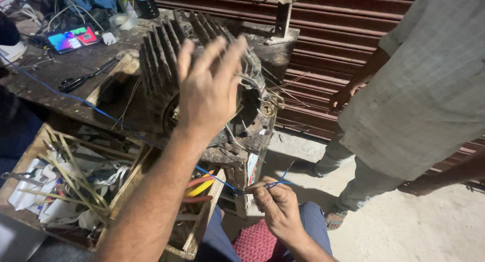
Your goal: The person works on a motor stator, using pliers to pull and adjust wires within the slots. They then use a blue wire to tie or secure the internal windings.
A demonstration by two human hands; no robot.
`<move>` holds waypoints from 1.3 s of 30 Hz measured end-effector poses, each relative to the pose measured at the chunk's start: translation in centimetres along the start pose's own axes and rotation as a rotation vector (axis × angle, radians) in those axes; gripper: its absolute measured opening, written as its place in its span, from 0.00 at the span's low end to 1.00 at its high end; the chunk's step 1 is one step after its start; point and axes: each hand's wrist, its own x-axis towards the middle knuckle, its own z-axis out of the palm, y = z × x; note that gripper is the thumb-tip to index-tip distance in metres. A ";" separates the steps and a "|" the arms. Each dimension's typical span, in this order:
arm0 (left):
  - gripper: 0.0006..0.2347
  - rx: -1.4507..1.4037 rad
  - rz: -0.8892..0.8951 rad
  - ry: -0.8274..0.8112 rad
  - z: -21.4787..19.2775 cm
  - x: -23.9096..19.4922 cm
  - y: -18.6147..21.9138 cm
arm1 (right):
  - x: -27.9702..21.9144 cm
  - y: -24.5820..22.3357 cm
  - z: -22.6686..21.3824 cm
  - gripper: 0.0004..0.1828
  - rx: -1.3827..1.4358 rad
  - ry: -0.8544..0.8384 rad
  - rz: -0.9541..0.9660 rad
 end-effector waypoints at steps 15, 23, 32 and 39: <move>0.20 -0.461 0.022 0.060 -4.3 -1.2 1.2 | 0.0 3.5 4.4 0.17 0.337 0.027 0.174; 0.08 -0.499 -0.259 -0.527 -6.1 -5.2 3.1 | 3.6 2.8 5.8 0.17 0.369 0.073 0.126; 0.08 -0.576 -0.352 -0.532 -6.2 -6.6 3.1 | 6.1 4.2 5.8 0.12 0.476 0.042 0.007; 0.04 -0.568 -0.404 -0.378 -5.8 -6.0 3.2 | 6.1 2.7 6.9 0.14 0.411 0.081 -0.011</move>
